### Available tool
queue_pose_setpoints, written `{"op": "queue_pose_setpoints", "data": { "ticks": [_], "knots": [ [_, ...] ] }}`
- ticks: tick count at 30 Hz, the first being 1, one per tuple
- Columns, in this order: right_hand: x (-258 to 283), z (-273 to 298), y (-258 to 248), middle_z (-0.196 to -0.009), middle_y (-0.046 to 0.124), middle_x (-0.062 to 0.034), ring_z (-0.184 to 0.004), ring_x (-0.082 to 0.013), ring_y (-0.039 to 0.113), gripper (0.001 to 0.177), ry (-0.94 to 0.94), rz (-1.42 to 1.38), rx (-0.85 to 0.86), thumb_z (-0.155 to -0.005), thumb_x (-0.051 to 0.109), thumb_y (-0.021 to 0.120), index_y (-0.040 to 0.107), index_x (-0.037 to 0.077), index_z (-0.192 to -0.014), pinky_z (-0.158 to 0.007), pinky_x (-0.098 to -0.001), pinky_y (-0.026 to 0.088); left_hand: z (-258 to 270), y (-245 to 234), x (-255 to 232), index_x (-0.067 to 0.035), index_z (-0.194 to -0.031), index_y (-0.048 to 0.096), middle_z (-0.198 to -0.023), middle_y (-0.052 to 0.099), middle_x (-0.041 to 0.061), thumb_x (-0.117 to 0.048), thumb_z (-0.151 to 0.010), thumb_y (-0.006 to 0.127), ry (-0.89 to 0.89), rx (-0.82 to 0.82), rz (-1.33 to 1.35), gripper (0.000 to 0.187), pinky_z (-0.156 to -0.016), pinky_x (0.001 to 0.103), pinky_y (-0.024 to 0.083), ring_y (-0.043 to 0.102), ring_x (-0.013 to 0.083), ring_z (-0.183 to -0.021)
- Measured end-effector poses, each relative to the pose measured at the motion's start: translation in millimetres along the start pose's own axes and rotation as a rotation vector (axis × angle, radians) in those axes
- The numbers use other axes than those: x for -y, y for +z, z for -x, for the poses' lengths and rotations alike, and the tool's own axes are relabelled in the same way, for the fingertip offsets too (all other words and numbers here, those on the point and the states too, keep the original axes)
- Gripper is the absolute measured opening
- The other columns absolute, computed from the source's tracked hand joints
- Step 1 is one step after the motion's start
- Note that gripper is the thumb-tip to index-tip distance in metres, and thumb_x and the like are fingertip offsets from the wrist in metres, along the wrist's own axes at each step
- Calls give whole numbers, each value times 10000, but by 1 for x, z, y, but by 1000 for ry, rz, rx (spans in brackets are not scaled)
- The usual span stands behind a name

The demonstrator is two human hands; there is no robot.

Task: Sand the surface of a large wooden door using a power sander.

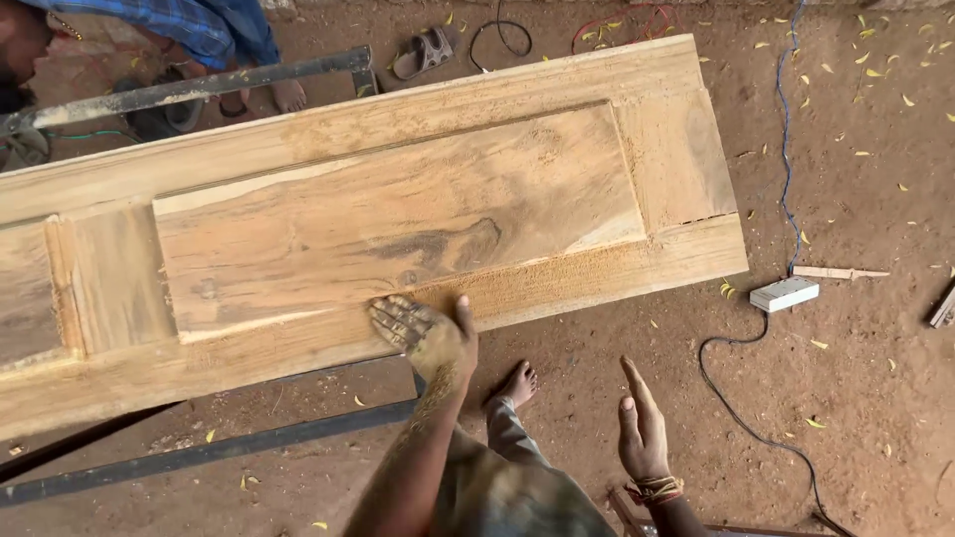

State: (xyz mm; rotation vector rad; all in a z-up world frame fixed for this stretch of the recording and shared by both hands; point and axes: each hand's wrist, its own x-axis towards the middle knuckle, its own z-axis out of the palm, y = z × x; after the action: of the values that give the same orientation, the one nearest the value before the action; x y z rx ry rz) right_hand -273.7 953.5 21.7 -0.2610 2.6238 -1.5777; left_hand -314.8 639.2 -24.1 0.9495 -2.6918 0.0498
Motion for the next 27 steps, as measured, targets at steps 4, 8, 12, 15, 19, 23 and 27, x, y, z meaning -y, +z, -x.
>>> {"op": "queue_pose_setpoints", "data": {
  "ticks": [4, 8, 12, 15, 19, 23, 27],
  "knots": [
    [-8, -30, 33, -1575, 475, -199, -1478, -339, 437, 653, -4, -173, 19, -1063, 448, 361, 421, -7, -1528, -1180, -457, 360, 3, -16, -86, 217, -1364, 364, -1412, 403, 479, -635, -1036, 237, -16, 126, -35, 922, -1172, 684, 247, 377, 624, -1376],
    [12, -43, 43, -1548, 505, -214, -1454, -340, 470, 700, 234, -509, 38, -1062, 488, 275, 433, -29, -1507, -1187, -466, 365, 21, 7, -149, 178, -1496, 266, -1452, 345, 490, -725, -975, 182, -170, 379, 442, 1046, -1115, 610, 312, 359, 568, -1358],
    [26, -50, 21, -1526, 519, -233, -1433, -350, 499, 724, 176, -518, 29, -1070, 500, 223, 429, -46, -1500, -1193, -474, 383, -14, -119, -124, 103, -1402, 561, -1464, 599, 338, -670, -1020, 132, -178, 1211, 779, 963, -1131, 583, 440, 551, 491, -1386],
    [3, -58, -10, -1511, 530, -237, -1420, -352, 511, 711, 58, -448, -17, -1075, 485, 221, 426, -47, -1501, -1185, -473, 392, 16, -36, -74, 138, -1560, 109, -1640, 26, 366, -688, -1021, 218, 92, 257, 434, 993, -1236, 584, 87, 18, 458, -1543],
    [-24, -42, -42, -1498, 541, -253, -1416, -360, 512, 697, 69, -416, 26, -1078, 471, 256, 439, -61, -1490, -1186, -476, 381, 13, -7, 15, 40, -1576, 165, -1638, 101, 368, -619, -1035, 314, 2, -91, 182, 866, -1271, 604, 122, 90, 488, -1555],
    [-41, -81, -67, -1493, 563, -242, -1422, -355, 514, 678, 20, -364, 180, -1079, 463, 290, 488, -56, -1467, -1196, -470, 369, -4, -59, -64, 92, -1486, 342, -1547, 378, 329, -667, -1032, 327, -229, 425, 252, 885, -1196, 549, 341, 411, 446, -1429],
    [-27, -136, -103, -1499, 579, -212, -1433, -349, 506, 667, -138, -247, 390, -1069, 454, 314, 507, -41, -1471, -1193, -461, 349, 7, -25, -194, 134, -1505, 223, -1520, 289, 353, -666, -937, 422, -232, 178, 365, 1000, -1190, 603, 280, 340, 459, -1400]
  ]
}}
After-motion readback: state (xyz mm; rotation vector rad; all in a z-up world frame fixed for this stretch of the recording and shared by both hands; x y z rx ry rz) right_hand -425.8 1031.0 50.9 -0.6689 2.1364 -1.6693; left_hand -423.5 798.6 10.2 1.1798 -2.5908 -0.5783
